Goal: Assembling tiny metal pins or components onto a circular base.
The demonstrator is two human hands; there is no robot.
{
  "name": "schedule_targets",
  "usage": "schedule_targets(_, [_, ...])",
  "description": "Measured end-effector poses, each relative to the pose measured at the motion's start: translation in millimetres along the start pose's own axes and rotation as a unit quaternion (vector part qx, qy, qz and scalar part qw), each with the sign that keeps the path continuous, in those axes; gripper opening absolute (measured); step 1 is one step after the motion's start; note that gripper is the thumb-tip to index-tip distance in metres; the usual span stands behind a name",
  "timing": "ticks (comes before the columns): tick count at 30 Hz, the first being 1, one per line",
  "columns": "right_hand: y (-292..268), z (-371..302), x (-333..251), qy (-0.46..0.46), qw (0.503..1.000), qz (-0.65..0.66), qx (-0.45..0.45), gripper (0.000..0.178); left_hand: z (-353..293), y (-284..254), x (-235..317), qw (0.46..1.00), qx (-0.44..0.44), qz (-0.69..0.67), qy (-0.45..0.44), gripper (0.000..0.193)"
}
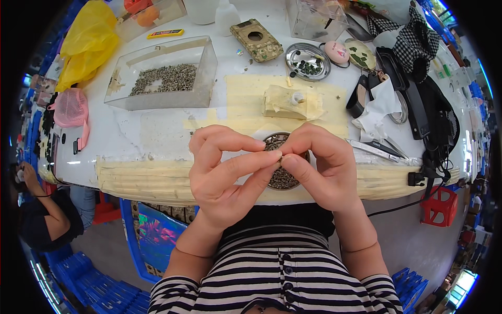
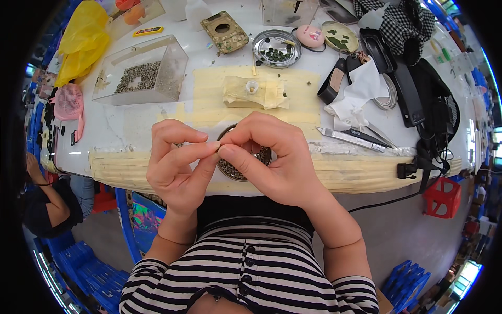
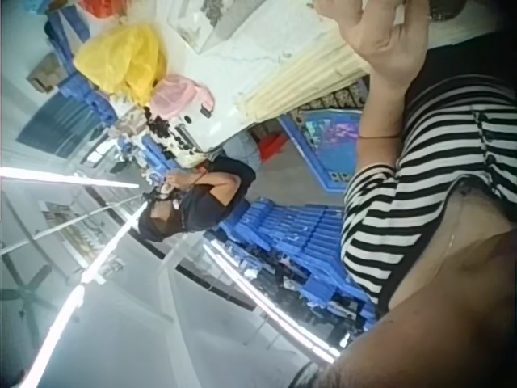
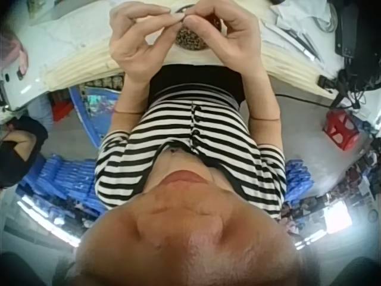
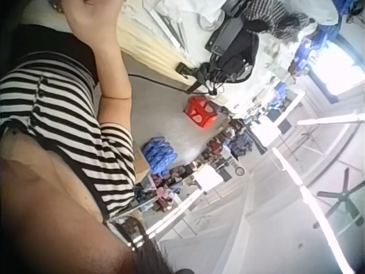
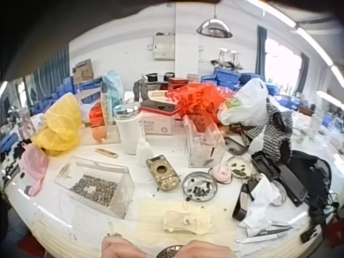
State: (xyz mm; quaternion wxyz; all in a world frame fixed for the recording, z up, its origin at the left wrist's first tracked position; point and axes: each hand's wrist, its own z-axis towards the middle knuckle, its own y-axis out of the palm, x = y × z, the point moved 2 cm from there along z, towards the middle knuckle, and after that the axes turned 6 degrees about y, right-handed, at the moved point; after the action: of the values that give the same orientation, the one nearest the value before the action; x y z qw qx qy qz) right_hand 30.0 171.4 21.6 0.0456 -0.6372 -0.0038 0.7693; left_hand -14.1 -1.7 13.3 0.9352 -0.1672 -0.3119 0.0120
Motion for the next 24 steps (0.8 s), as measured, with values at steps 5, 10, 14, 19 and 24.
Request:
schedule_targets(5, [3,-2,-2,-0.121,0.977,-0.149,0.095,0.015,-1,2,2,0.998,0.011,0.057,0.018,0.029])
schedule_targets(10, [10,-5,-6,-0.322,0.87,-0.336,0.161,0.032,-1,3,1,0.996,0.027,0.08,0.019,0.029])
schedule_targets(14, [10,-4,-3,-0.308,0.878,-0.33,0.159,0.032,-2,2,-1,0.998,0.032,0.057,0.015,0.03])
schedule_targets(19, [6,-2,-7,-0.226,0.93,-0.271,0.104,0.026,-1,0,1,0.999,0.023,0.03,0.02,0.032])
schedule_targets(24, [3,-1,-3,-0.099,0.992,-0.079,0.009,0.011,0,0,1,0.999,0.009,0.001,0.041,0.035])
